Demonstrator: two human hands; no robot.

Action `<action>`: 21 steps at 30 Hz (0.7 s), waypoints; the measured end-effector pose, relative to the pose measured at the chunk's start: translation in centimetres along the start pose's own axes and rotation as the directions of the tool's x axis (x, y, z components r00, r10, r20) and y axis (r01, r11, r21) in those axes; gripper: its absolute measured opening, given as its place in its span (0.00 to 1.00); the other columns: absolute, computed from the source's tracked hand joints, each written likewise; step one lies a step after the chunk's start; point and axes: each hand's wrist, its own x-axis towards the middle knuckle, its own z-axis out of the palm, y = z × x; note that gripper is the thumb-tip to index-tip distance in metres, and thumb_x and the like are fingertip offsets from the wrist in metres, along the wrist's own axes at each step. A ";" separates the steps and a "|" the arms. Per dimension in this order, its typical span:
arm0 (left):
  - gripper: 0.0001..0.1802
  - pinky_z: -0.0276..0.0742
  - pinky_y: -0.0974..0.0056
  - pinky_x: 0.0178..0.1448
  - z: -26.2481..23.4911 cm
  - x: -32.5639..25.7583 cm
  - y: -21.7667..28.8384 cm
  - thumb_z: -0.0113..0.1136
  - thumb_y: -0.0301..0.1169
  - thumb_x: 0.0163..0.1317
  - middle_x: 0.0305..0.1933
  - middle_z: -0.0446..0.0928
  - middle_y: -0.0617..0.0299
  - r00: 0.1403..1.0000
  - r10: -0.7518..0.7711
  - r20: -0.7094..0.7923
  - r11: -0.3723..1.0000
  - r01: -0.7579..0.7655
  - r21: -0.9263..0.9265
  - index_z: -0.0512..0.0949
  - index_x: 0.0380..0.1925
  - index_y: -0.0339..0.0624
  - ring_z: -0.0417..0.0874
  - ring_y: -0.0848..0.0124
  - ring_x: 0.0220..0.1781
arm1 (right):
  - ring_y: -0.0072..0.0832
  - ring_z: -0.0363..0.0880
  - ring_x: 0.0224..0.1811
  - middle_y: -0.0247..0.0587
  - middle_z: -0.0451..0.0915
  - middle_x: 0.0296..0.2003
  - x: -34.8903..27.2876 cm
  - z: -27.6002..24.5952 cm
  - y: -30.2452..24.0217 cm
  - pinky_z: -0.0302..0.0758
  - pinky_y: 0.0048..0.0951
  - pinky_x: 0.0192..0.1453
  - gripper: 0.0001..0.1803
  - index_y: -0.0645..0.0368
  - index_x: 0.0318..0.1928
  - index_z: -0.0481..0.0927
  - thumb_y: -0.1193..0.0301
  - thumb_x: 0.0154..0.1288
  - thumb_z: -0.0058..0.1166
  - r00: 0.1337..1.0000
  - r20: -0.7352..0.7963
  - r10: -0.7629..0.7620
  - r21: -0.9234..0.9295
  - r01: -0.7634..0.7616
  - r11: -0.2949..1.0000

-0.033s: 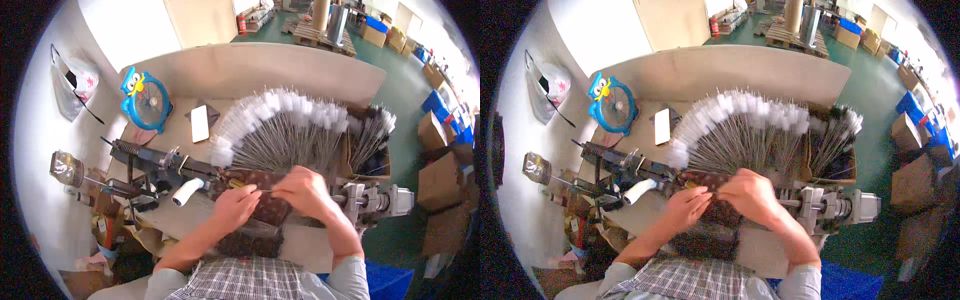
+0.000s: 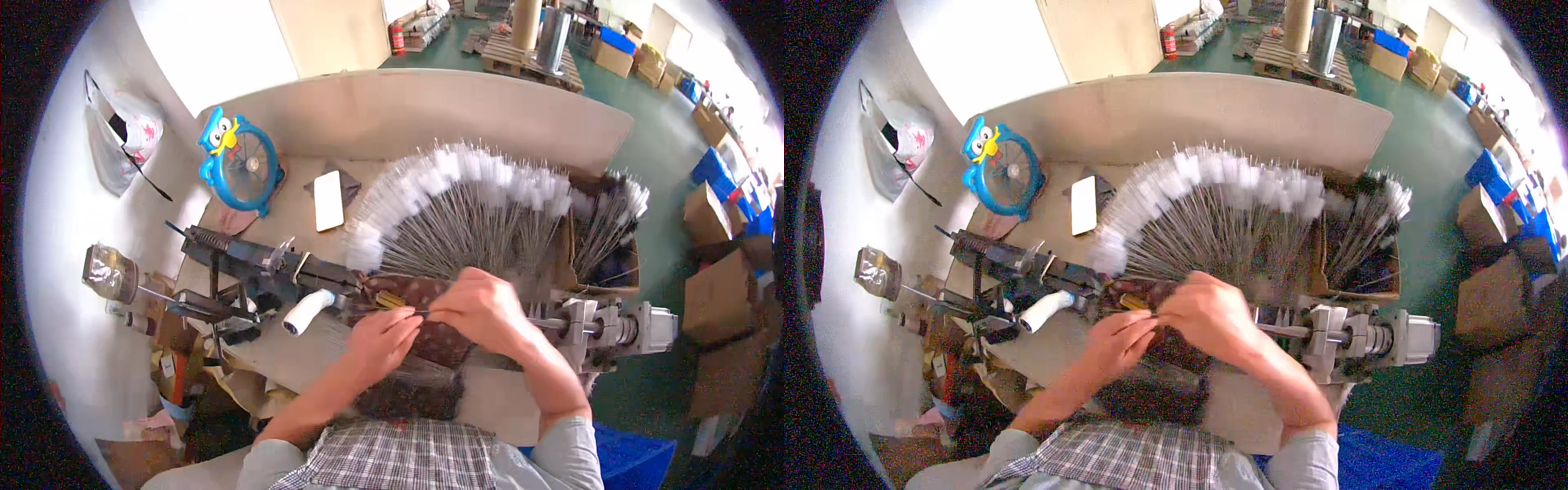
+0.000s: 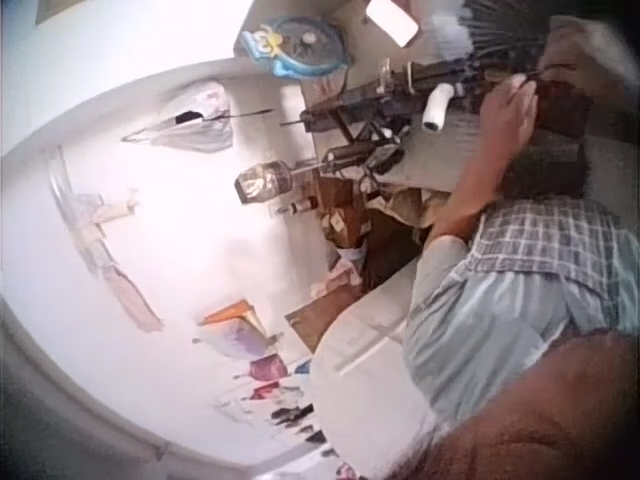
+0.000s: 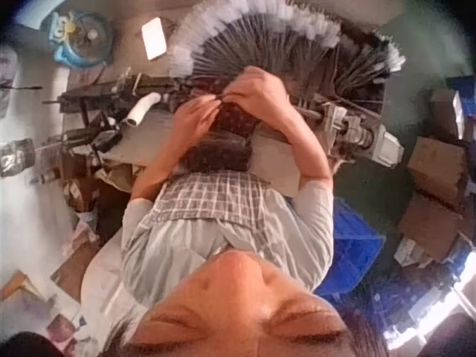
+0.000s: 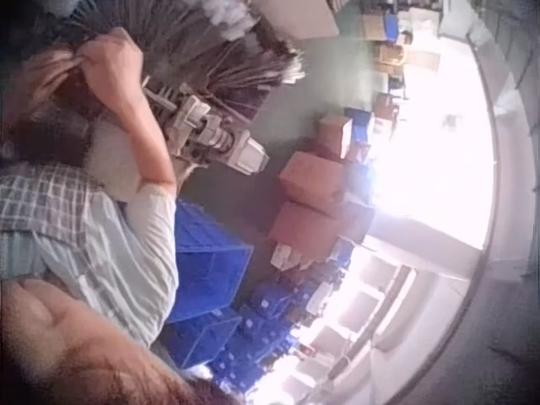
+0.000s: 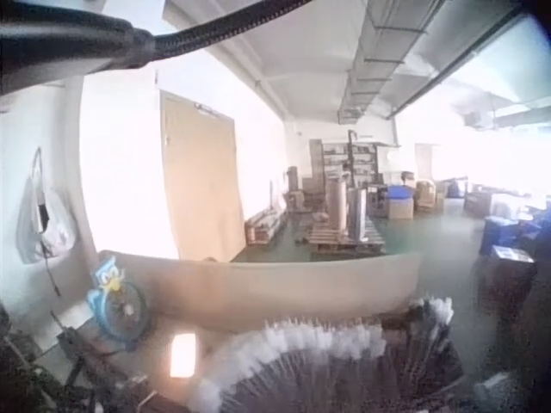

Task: Assembling white brush heads onto metal rods using a specialized manual assembly jig.

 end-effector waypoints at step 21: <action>0.19 0.74 0.67 0.29 -2.0 -5.1 -4.6 0.61 0.45 0.56 0.23 0.78 0.63 0.556 -0.781 0.284 0.295 0.730 -0.616 0.80 0.26 0.38 0.78 0.74 0.24 | 0.30 0.74 0.33 0.28 0.77 0.23 6.6 9.9 -1.9 0.74 0.31 0.37 0.05 0.52 0.21 0.79 0.66 0.46 0.59 0.996 0.046 0.079 -0.244 -0.065 0.968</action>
